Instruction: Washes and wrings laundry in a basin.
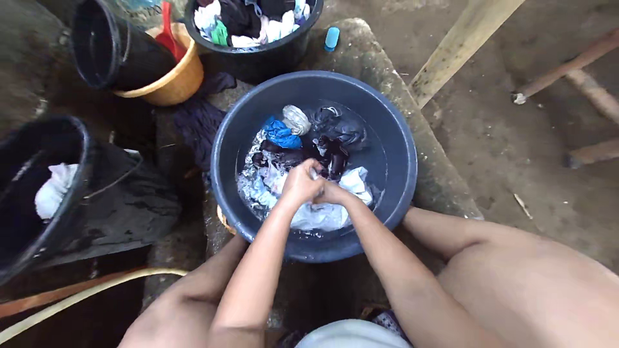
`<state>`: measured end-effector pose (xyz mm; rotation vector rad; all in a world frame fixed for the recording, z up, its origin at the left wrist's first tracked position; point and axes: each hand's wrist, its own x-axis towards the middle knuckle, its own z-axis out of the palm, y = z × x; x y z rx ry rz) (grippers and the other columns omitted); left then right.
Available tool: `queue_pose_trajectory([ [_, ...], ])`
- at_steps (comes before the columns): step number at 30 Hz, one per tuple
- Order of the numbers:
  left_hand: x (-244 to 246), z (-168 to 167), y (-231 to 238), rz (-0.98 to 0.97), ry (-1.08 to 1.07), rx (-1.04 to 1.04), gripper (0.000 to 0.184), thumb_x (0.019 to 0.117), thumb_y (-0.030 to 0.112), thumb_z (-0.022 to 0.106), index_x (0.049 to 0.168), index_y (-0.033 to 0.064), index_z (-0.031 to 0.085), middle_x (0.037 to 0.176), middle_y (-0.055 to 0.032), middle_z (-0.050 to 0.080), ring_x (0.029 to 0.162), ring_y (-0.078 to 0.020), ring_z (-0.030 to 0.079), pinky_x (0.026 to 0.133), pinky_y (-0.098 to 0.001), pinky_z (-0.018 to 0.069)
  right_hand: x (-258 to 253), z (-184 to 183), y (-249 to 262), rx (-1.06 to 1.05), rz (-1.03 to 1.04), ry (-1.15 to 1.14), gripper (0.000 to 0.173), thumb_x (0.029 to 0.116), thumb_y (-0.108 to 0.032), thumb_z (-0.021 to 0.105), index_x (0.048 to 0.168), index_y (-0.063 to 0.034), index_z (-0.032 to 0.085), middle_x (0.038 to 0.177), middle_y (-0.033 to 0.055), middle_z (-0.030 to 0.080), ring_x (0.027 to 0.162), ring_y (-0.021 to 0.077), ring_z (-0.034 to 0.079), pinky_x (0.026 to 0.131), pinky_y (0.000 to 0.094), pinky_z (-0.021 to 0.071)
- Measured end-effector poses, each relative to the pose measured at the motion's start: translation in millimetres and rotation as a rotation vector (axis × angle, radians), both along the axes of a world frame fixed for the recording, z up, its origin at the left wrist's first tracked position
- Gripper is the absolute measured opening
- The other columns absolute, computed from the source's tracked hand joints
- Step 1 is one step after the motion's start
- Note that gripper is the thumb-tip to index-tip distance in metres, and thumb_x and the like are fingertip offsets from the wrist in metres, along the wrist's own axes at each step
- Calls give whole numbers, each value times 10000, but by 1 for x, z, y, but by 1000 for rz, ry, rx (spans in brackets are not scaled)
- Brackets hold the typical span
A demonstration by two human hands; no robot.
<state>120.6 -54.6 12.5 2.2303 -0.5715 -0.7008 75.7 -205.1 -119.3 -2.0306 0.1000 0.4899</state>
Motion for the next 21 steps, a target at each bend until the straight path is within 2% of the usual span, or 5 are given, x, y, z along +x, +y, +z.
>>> queue_pose_trajectory([
  [4, -9, 58, 48, 243, -126, -411, 348, 890, 7, 664, 1237, -6, 632, 1059, -157, 684, 843, -206, 654, 753, -415, 562, 2, 13, 3, -142, -18, 3, 678, 942, -139, 739, 1528, -6, 426, 1419, 285, 566, 1340, 412, 544, 1151, 570, 398],
  [12, -45, -66, 79, 677, 678, -309, 504, 1138, 341, 327, 1538, 37, 369, 1479, -274, 462, 1192, -395, 588, 942, -513, 535, -22, 109, 45, -210, 18, -119, 498, 855, -49, 794, 1320, -5, 621, 1241, 287, 658, 1180, 455, 628, 1021, 648, 475],
  [15, -67, -66, 52, 819, 1044, -725, 585, 1072, 597, 280, 1265, 110, 541, 1043, -160, 659, 862, -284, 674, 729, -441, 592, -44, 133, 66, -8, 207, -105, 391, 897, -14, 706, 1282, -8, 641, 1209, 253, 668, 1103, 381, 658, 964, 586, 516],
  [17, -73, -62, 40, 836, 1087, -888, 432, 1101, 455, 332, 1048, 105, 579, 801, -73, 657, 682, -167, 660, 602, -310, 574, -58, 126, 51, 289, 101, -133, 376, 916, -1, 605, 1291, 22, 586, 1174, 216, 655, 1001, 279, 654, 894, 477, 548],
  [21, -85, -39, 17, 781, 1027, -911, 246, 1097, 272, 448, 1184, 72, 560, 907, -81, 658, 693, -120, 647, 577, -225, 544, -63, 83, 20, 762, -691, -90, 359, 1039, -249, 550, 1345, -65, 515, 1095, 110, 629, 935, 193, 626, 835, 412, 554],
])
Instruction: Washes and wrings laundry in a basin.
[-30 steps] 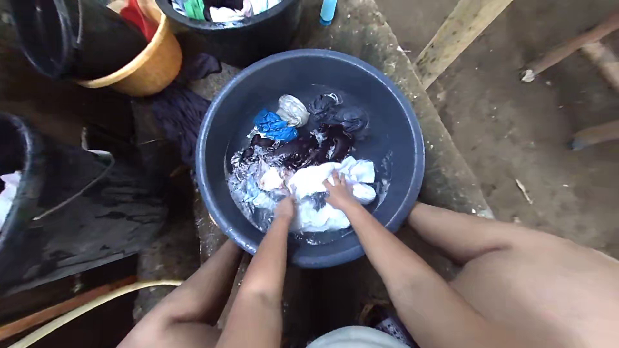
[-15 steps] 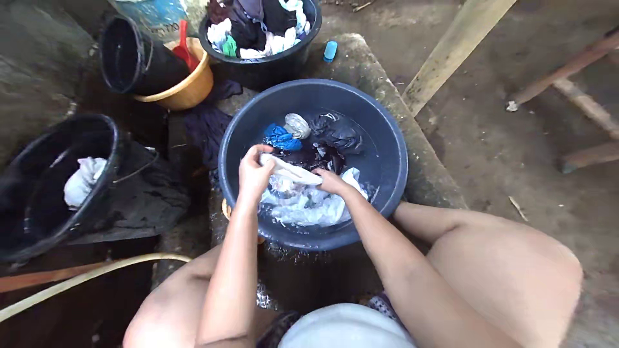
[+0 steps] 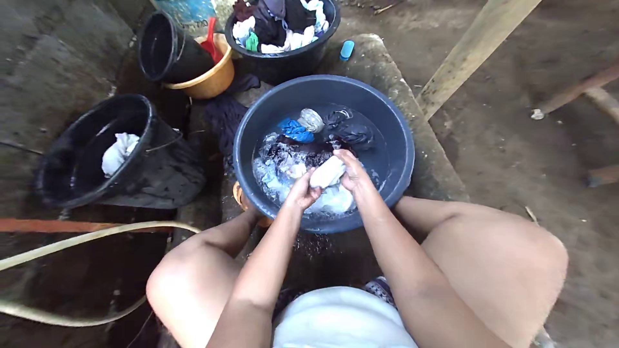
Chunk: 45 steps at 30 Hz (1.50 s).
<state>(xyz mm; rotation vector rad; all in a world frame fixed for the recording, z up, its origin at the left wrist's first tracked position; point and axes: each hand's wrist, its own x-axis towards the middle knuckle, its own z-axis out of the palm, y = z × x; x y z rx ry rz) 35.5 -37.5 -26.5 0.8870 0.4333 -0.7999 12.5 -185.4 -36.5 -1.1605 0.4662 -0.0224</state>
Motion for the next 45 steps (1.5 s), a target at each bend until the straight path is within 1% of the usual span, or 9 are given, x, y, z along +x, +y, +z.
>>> queue_pose_trajectory([
  [6, -17, 3, -17, -327, -327, 244, 375, 1128, 271, 355, 1359, 25, 518, 1097, -145, 658, 875, -198, 670, 761, -349, 578, -18, -37, 10, 431, 88, 62, 664, 1084, -586, 220, 1324, -67, 556, 970, 83, 706, 844, 162, 696, 758, 337, 602],
  [12, -24, -21, 30, -480, -518, 508, 908, 961, 208, 713, 1640, 121, 117, 1471, -254, 481, 1191, -329, 613, 922, -475, 563, -5, -28, 13, 13, 378, 2, 129, 934, -5, 569, 1052, -34, 525, 904, 40, 613, 803, 122, 622, 773, 335, 567],
  [15, -32, -34, 46, -439, -235, 128, 442, 1060, 297, 469, 1431, 69, 392, 1156, -98, 661, 980, -200, 676, 839, -389, 592, -1, -24, 35, 59, 534, -161, 247, 873, 54, 568, 1104, -22, 530, 1233, 107, 678, 1053, 182, 683, 898, 359, 571],
  [19, -34, -37, 40, -494, -220, 168, 318, 972, 103, 596, 1268, 58, 489, 952, -36, 676, 815, -125, 667, 717, -300, 576, 4, -21, 49, -57, 552, -59, 264, 948, 33, 623, 1202, 36, 551, 875, 36, 673, 740, 101, 672, 737, 280, 595],
  [25, -22, -36, 27, -620, -395, 429, 404, 896, 5, 699, 1262, -14, 528, 994, -74, 658, 856, -119, 648, 791, -311, 560, 12, -18, 54, -360, 529, 72, 256, 1029, -164, 626, 1177, 44, 609, 802, 52, 595, 579, 64, 523, 600, 244, 502],
  [35, -17, -43, 24, -666, -701, 773, 523, 887, 212, 781, 1292, -63, 595, 1220, -210, 671, 1153, -279, 645, 1037, -470, 491, 19, -3, 67, -753, 562, 115, 315, 1099, -193, 477, 1285, 21, 613, 1054, 224, 669, 825, 267, 650, 837, 437, 542],
  [38, -6, -20, 30, -677, -709, 855, 543, 872, 223, 794, 1301, -53, 608, 1235, -223, 673, 1175, -310, 640, 1043, -507, 483, 16, -10, 66, -558, 413, -97, 317, 1048, -144, 576, 1315, 26, 582, 929, 144, 653, 694, 142, 612, 684, 328, 554],
  [42, 37, 50, 75, -552, -831, 1049, 677, 888, 281, 816, 1426, -8, 524, 1246, -294, 651, 1171, -438, 632, 1014, -633, 484, 25, -8, 38, -339, 450, -275, 746, 976, -253, 596, 1612, -93, 240, 1397, 155, 571, 1216, 213, 601, 1031, 418, 508],
  [45, 71, 133, 145, -48, -957, 1292, 843, 819, 358, 868, 1466, 13, 454, 1269, -253, 641, 1176, -365, 642, 1025, -578, 513, 23, -17, 6, -367, 466, -101, 596, 1047, -226, 536, 1592, -107, 323, 1445, 171, 558, 1275, 268, 578, 1064, 461, 476],
])
